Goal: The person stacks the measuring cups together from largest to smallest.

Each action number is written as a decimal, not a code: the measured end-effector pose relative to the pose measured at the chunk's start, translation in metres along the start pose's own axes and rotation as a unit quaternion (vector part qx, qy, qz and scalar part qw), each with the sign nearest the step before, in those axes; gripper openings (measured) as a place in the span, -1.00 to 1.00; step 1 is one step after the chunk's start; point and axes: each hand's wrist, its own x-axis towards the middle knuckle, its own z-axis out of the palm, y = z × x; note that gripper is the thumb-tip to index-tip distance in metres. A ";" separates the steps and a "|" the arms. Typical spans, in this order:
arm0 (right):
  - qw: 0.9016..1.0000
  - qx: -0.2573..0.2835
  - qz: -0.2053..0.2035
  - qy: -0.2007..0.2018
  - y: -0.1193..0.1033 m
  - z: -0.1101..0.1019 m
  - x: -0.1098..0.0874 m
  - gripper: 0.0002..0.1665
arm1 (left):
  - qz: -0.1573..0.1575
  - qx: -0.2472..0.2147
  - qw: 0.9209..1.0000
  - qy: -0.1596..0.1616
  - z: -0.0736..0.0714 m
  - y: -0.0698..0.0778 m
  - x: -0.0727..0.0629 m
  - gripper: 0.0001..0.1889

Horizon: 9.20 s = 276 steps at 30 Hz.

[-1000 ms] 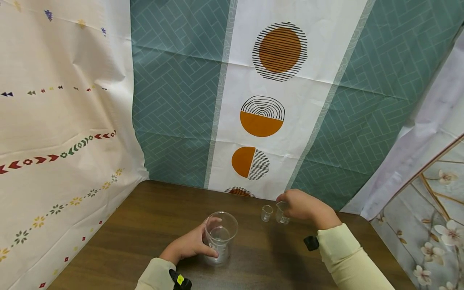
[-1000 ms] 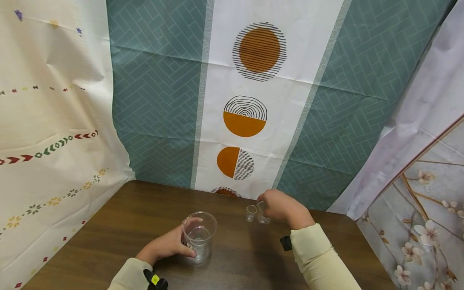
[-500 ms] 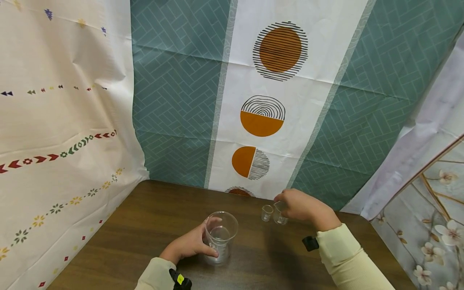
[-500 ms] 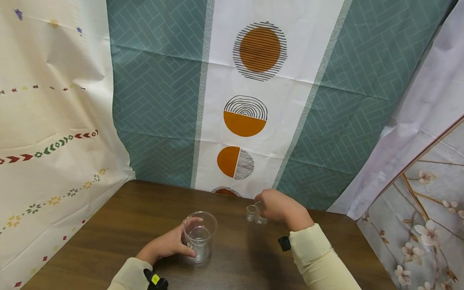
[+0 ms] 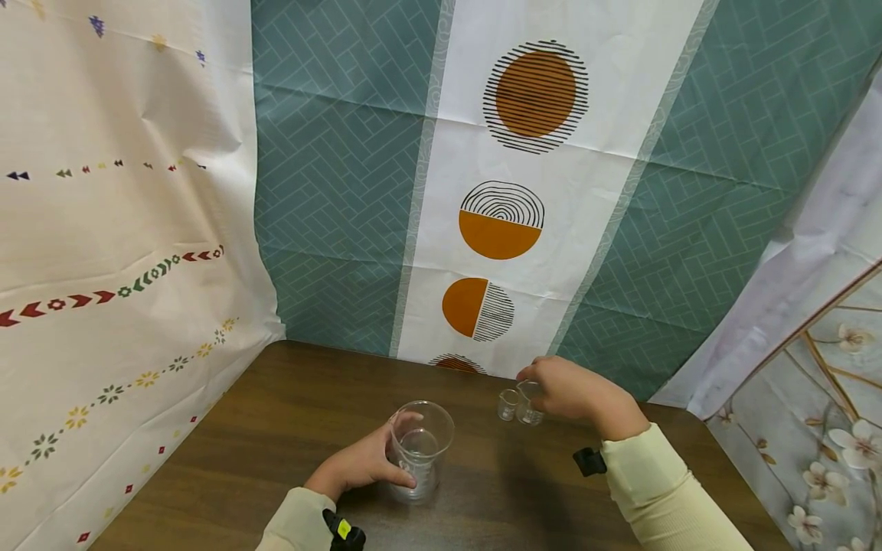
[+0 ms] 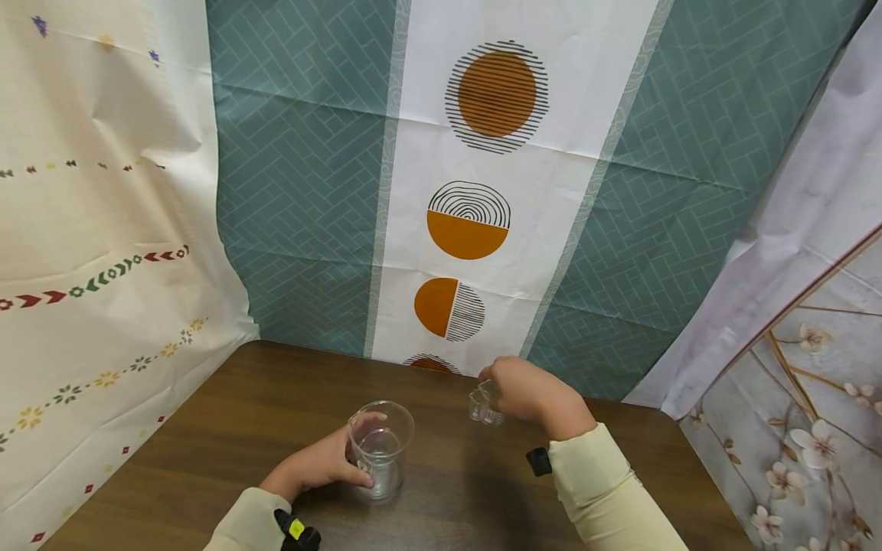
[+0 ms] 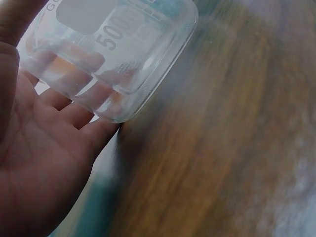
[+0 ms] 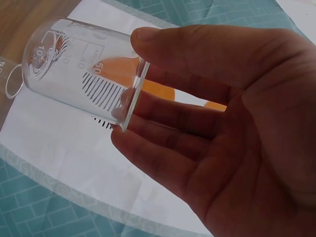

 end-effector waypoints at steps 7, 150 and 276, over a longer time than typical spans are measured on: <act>1.000 0.002 0.000 0.000 -0.004 -0.003 -0.001 -0.59 | -0.001 0.003 1.000 0.002 0.000 0.001 0.000 -0.05; 0.985 -0.003 -0.160 -0.061 -0.113 0.057 0.086 -0.51 | -0.058 0.029 0.998 0.012 -0.006 0.004 -0.007 0.20; 0.984 -0.018 -0.155 -0.084 -0.120 0.072 0.094 -0.59 | -0.066 0.025 0.997 0.006 -0.004 0.004 -0.006 0.20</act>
